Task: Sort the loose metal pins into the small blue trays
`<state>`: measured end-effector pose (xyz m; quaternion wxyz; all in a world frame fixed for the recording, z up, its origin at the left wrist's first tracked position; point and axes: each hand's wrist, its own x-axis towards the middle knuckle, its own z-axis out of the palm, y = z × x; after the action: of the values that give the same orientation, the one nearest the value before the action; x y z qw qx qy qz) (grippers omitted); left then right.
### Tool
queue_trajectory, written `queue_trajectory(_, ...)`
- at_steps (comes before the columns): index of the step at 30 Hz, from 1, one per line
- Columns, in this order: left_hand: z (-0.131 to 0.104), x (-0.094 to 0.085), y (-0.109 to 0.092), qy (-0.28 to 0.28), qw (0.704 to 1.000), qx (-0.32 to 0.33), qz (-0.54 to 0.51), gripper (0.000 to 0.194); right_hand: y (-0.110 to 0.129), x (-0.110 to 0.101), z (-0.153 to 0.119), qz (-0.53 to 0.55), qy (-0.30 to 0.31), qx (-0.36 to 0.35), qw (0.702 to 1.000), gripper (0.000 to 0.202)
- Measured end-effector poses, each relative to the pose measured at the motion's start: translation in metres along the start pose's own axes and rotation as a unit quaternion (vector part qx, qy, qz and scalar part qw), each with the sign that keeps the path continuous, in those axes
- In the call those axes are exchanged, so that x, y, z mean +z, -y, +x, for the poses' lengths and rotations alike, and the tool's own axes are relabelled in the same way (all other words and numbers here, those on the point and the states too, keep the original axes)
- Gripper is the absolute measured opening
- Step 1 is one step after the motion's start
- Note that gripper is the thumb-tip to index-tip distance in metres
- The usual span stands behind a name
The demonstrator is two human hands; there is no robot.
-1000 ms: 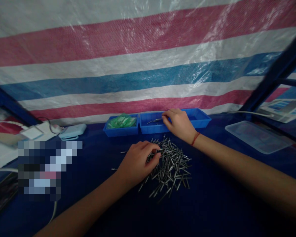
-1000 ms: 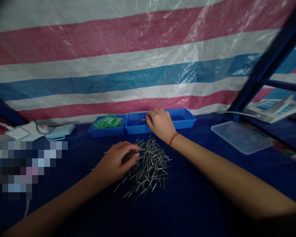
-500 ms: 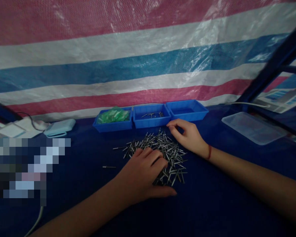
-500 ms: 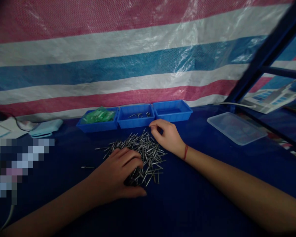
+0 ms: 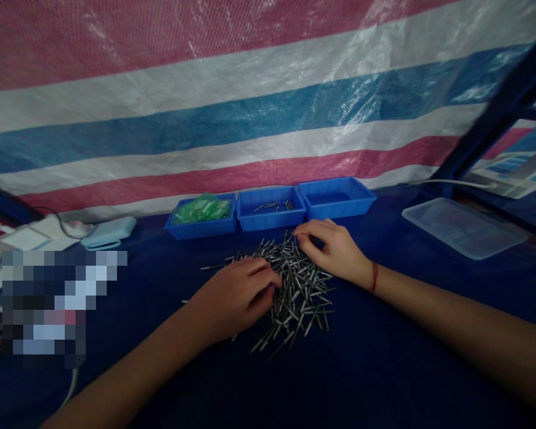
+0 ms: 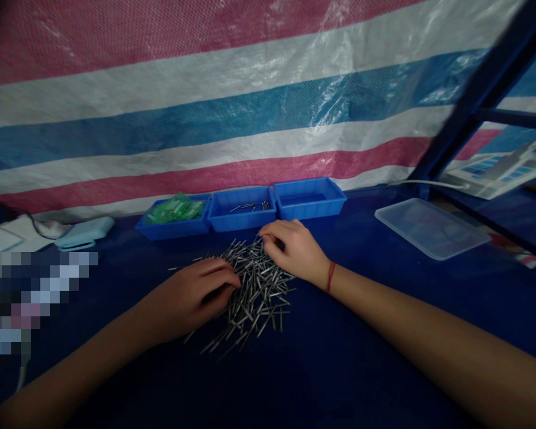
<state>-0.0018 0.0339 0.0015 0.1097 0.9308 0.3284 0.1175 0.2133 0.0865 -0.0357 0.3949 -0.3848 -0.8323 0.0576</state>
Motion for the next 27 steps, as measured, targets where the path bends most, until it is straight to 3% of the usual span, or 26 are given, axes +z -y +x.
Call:
queue_trajectory(5,-0.004,-0.01,-0.008,0.03,0.998,0.028,-0.038,0.014,-0.001,-0.001,-0.001,-0.005,0.003,-0.005,1.0,0.018)
queue_trajectory(9,-0.004,-0.002,-0.02,0.034,0.998,0.055,-0.021,0.023,-0.001,0.0,-0.001,-0.005,0.011,-0.01,1.0,0.017)
queue_trajectory(14,0.003,0.019,-0.039,0.005,0.995,0.078,0.054,0.029,-0.001,0.001,0.0,0.001,0.019,-0.013,1.0,0.018)
queue_trajectory(18,0.006,0.035,-0.049,-0.038,0.99,0.086,0.108,0.021,-0.001,0.001,0.0,-0.005,0.02,-0.016,1.0,0.017)
queue_trajectory(27,0.005,0.031,-0.046,-0.075,0.983,0.089,0.139,0.015,-0.001,0.0,-0.001,-0.008,0.034,-0.015,0.999,0.019)
